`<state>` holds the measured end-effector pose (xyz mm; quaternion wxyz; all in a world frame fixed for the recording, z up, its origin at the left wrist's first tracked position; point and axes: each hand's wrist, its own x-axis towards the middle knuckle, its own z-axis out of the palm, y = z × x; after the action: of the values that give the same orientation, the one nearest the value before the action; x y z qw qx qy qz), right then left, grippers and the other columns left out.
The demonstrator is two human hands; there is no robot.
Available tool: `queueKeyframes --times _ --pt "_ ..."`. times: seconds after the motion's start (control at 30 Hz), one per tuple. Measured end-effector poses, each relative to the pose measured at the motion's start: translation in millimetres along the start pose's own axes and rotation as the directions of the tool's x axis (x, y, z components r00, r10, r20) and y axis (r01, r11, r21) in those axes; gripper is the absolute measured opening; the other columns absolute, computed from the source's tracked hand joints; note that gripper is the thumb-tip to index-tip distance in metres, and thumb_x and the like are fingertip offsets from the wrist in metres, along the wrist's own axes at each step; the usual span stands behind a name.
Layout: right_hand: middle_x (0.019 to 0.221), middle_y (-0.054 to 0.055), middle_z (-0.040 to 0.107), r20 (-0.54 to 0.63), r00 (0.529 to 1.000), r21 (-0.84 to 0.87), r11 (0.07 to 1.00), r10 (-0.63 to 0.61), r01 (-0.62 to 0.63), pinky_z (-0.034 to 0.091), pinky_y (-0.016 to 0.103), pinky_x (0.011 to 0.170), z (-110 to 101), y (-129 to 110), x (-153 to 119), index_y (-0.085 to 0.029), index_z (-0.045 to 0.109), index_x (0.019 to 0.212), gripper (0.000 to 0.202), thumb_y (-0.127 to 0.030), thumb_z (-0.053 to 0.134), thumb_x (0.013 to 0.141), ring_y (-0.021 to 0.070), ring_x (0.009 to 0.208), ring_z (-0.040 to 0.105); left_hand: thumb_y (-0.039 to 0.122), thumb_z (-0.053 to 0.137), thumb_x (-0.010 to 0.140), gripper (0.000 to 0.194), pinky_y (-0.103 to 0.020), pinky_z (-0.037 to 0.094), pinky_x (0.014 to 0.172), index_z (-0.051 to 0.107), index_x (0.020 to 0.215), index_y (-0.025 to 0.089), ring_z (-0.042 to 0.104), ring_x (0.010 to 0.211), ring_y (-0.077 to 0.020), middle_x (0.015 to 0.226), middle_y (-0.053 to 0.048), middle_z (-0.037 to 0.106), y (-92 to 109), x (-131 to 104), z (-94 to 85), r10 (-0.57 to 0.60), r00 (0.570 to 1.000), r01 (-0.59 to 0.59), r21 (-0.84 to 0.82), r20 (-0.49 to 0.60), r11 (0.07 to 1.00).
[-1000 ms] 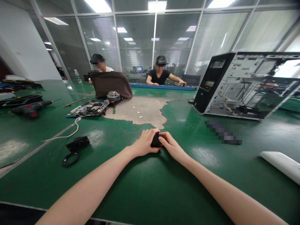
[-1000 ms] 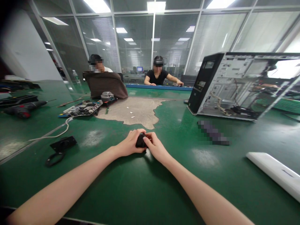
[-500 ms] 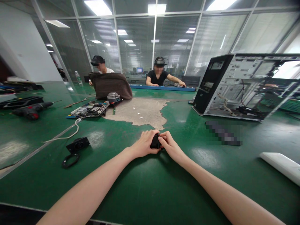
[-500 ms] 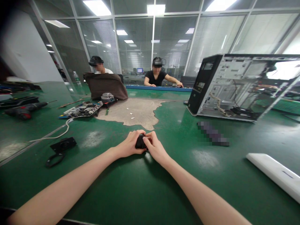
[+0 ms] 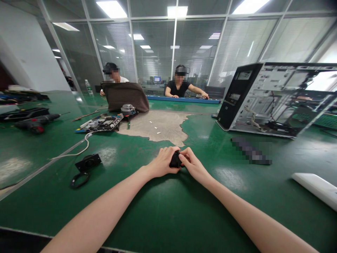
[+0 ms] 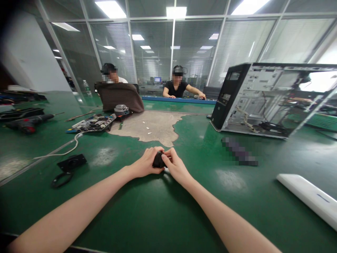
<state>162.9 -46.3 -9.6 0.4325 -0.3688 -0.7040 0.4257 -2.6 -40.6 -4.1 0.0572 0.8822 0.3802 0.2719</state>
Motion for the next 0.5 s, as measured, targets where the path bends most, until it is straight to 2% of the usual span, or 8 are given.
queueKeyframes --times 0.1,0.23,0.4,0.5 --pt "0.076 -0.002 0.049 -0.021 0.999 0.0 1.0 0.026 -0.026 0.043 0.027 0.064 0.8 4.9 4.3 -0.021 0.043 0.087 0.017 -0.038 0.045 0.082 0.0127 0.069 0.05 0.034 0.063 0.067 0.061 -0.038 0.033 0.083 0.029 0.115 0.022 0.046 0.097 -0.0255 0.109 -0.007 0.048 0.1 0.2 0.0 0.002 1.0 -0.002 0.005 0.004 1.0" --pt "0.077 -0.001 0.051 0.017 0.999 -0.03 0.999 0.044 -0.044 0.042 0.03 0.069 -0.6 2.9 2.5 -0.02 0.046 0.089 0.019 -0.038 0.044 0.083 0.0136 0.072 0.051 0.033 0.064 0.066 0.062 -0.039 0.033 0.084 0.029 0.116 0.022 0.046 0.097 -0.0252 0.109 -0.007 0.048 0.5 0.2 -0.8 0.002 1.0 -0.002 0.005 0.009 1.0" --pt "0.083 0.0 0.056 0.107 0.994 0.095 0.995 0.013 -0.023 0.043 0.03 0.072 -2.5 -3.8 -3.2 -0.022 0.04 0.092 0.021 -0.038 0.049 0.081 0.0135 0.077 0.054 0.031 0.063 0.067 0.061 -0.039 0.033 0.084 0.028 0.117 0.023 0.046 0.098 -0.025 0.11 -0.007 0.048 1.4 -0.3 -1.7 -0.001 1.0 0.001 -0.024 0.006 1.0" --pt "0.076 -0.002 0.054 0.07 0.997 0.074 0.997 0.014 -0.019 0.044 0.028 0.067 -1.3 -0.2 -1.3 -0.022 0.04 0.088 0.019 -0.04 0.046 0.083 0.0125 0.071 0.053 0.032 0.063 0.066 0.061 -0.039 0.033 0.084 0.029 0.116 0.023 0.046 0.098 -0.025 0.11 -0.007 0.048 1.2 -0.1 -1.5 0.005 1.0 -0.005 -0.024 0.003 1.0"
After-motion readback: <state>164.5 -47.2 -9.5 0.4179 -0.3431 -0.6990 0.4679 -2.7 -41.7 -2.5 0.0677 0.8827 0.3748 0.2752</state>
